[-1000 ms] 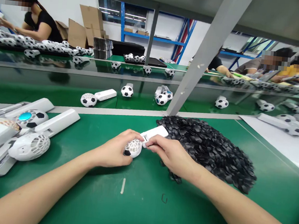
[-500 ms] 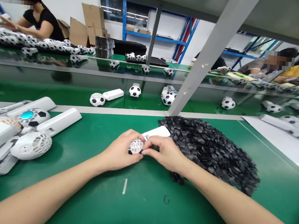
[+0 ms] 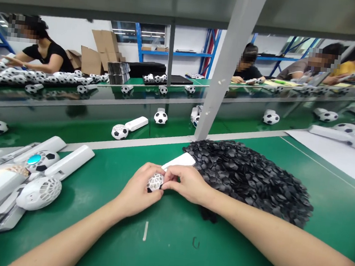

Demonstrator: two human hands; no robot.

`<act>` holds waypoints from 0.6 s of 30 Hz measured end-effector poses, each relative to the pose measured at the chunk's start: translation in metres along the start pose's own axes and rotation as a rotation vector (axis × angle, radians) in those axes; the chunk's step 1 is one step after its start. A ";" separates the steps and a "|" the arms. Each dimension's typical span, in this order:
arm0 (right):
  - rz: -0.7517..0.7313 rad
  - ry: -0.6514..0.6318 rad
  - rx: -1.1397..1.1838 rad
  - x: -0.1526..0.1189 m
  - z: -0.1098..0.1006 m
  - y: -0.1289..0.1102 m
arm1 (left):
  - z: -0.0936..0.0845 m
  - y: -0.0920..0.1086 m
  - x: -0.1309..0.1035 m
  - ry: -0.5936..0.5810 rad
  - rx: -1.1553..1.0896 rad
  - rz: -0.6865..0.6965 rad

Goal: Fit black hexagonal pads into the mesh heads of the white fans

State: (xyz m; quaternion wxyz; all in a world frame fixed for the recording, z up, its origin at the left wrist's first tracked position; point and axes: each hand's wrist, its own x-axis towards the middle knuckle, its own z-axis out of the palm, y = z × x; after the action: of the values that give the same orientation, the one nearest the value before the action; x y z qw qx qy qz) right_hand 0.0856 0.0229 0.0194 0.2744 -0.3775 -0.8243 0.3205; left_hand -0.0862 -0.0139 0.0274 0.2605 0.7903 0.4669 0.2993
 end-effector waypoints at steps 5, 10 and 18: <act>-0.041 -0.014 0.174 0.008 -0.025 -0.001 | -0.006 -0.007 0.008 0.061 0.075 0.005; 0.083 0.403 0.066 -0.007 -0.132 0.031 | -0.060 -0.050 0.071 0.347 0.379 0.019; 0.298 0.652 -0.196 -0.073 -0.207 0.096 | -0.065 -0.076 0.208 0.366 0.662 0.045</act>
State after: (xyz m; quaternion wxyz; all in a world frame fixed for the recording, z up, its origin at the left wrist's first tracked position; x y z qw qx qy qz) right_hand 0.3137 0.0797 0.0671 0.4354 -0.6002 -0.6563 0.1395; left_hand -0.0970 0.2132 0.0675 -0.1031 0.7753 0.5595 0.2742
